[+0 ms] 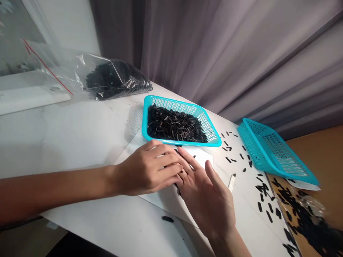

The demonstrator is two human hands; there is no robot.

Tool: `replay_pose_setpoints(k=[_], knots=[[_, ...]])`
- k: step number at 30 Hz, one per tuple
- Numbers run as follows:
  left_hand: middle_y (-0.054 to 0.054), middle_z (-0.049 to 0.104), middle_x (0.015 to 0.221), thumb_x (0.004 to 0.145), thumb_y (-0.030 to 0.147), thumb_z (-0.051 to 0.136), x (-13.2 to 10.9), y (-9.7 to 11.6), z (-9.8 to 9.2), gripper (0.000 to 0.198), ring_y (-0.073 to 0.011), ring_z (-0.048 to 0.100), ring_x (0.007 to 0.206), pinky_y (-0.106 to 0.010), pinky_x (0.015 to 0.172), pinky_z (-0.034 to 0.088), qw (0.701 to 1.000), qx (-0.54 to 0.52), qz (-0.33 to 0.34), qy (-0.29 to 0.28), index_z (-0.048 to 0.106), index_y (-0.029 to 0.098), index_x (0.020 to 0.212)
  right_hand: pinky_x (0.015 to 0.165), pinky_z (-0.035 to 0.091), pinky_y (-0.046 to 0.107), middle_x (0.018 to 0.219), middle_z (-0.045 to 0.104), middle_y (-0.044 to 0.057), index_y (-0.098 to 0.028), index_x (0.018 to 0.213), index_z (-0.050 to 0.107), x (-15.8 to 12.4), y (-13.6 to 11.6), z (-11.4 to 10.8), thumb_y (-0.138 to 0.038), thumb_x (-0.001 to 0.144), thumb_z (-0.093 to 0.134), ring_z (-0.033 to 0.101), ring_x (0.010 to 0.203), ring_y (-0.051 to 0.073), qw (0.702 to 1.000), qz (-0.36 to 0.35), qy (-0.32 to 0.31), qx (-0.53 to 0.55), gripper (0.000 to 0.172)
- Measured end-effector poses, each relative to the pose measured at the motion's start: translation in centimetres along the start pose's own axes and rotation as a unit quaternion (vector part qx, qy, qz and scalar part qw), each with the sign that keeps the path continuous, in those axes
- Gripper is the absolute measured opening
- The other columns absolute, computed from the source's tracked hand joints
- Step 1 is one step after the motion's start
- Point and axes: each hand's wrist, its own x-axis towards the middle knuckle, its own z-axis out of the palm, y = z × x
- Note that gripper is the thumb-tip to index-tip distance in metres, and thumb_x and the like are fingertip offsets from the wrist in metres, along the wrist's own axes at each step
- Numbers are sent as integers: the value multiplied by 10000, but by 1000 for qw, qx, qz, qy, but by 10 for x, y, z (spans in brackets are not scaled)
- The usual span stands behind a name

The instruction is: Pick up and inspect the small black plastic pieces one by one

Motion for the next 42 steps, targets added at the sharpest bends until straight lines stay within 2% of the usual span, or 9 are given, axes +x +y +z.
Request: replay_pose_setpoints(k=[2,4,9,12,17,21,33,42], knots=[[-36,756,955,912,184,642,-2,4,1,54,-214,643,948,-352,807,418,999,-34,-20,0,685,165,939,1107,402,452,1379,621,103,-243,1247,688,-1,2,0,-559,896,539,520,1314,304,1000,-8,-23,-6,495],[-22,753,886,908,150,634,-3,3,2,54,-203,640,915,-345,806,416,993,-89,-71,3,683,173,911,1109,395,442,1364,628,109,-237,1235,697,-1,4,0,-533,879,589,514,1310,309,999,-18,-31,-17,475],[-3,740,853,888,129,666,0,-1,3,80,-165,623,835,-322,775,398,972,-166,-168,0,704,195,863,1061,420,391,1195,704,76,-240,1115,739,3,5,-6,-332,867,704,602,1146,248,990,-36,26,-133,267],[6,738,799,873,132,701,1,-2,3,73,-155,627,793,-310,772,407,959,-205,-193,9,715,202,854,995,454,360,1081,728,54,-234,1042,755,6,6,-12,-315,880,707,628,1007,207,976,-61,32,-205,187],[7,755,807,872,140,713,2,-2,1,85,-150,631,782,-302,766,426,953,-246,-177,17,707,195,807,838,490,315,827,711,25,-214,900,770,7,5,-15,-338,825,766,614,815,173,970,-69,52,-227,145],[5,748,838,837,152,754,2,-2,0,71,-150,621,792,-302,770,421,954,-240,-178,14,698,184,807,751,496,292,744,707,13,-214,838,767,6,2,-14,-319,760,826,614,746,165,967,-79,80,-229,143],[10,732,804,822,166,775,4,-5,0,69,-146,602,773,-302,772,410,958,-199,-201,37,710,174,843,772,517,246,792,753,-2,-239,886,759,4,4,-16,-269,747,852,672,786,140,962,-121,123,-210,169],[10,726,787,813,153,780,4,-4,-1,65,-143,596,762,-299,766,413,959,-196,-203,36,721,163,837,742,524,193,813,764,-10,-238,888,757,3,4,-17,-275,751,851,683,783,116,958,-143,118,-220,170]])
